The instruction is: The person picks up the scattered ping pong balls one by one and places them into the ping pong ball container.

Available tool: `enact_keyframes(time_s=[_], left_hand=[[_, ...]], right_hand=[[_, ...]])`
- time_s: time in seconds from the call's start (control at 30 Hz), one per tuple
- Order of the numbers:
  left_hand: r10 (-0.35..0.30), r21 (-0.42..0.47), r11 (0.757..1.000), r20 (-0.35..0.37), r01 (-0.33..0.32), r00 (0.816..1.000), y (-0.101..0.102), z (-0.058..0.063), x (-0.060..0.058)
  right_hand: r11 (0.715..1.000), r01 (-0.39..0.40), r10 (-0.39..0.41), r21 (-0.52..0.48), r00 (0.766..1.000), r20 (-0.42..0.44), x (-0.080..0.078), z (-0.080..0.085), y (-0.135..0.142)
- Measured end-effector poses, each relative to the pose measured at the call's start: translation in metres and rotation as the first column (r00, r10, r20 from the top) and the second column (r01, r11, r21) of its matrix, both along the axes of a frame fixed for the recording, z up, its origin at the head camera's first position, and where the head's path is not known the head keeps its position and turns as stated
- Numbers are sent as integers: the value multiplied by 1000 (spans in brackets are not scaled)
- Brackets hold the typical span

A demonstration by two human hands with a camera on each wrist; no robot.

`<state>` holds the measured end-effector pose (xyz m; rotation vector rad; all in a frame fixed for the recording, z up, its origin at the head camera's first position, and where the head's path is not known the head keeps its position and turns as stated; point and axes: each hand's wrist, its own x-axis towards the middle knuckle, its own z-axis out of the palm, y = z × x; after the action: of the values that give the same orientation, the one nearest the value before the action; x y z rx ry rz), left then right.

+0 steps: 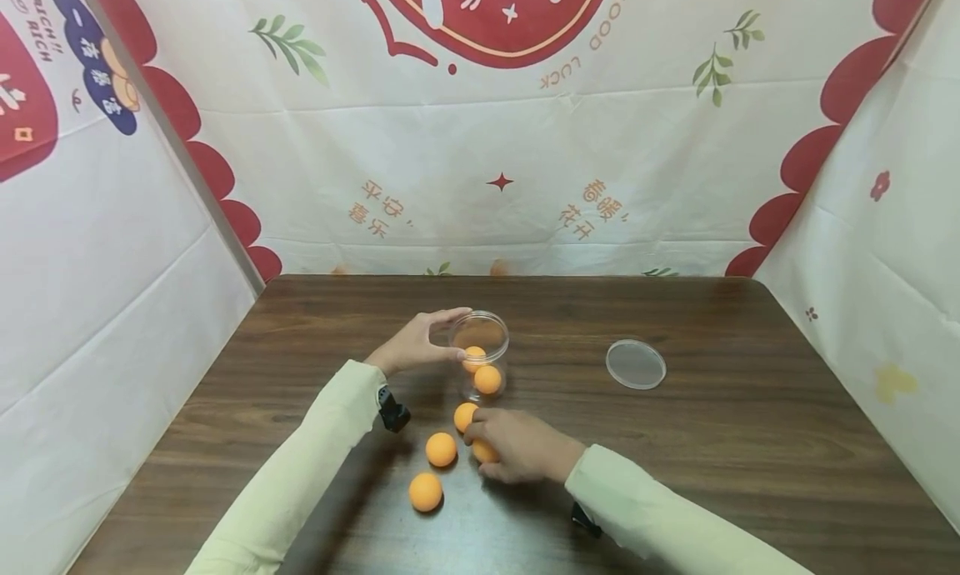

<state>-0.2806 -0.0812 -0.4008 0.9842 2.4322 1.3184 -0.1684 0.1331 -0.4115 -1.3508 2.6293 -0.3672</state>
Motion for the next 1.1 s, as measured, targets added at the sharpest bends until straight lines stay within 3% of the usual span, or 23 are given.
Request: enact_keyframes(time_s=[0.23, 0.6, 0.8, 1.1], left_hand=[[26, -1, 1000, 40, -26, 999, 0, 0, 1], [17, 0, 1000, 27, -17, 999, 1, 0, -2], [10, 4, 1000, 30, -10, 1000, 0, 0, -2], [0, 6, 1000, 48, 0, 999, 0, -2, -3]], right_hand=[[1000, -2, 1, -10, 996, -84, -11, 26, 5], [998, 35, -42, -55, 991, -129, -37, 87, 13], [998, 50, -56, -37, 984, -169, -50, 100, 10], [995, 89, -94, -43, 987, -130, -66, 106, 7]])
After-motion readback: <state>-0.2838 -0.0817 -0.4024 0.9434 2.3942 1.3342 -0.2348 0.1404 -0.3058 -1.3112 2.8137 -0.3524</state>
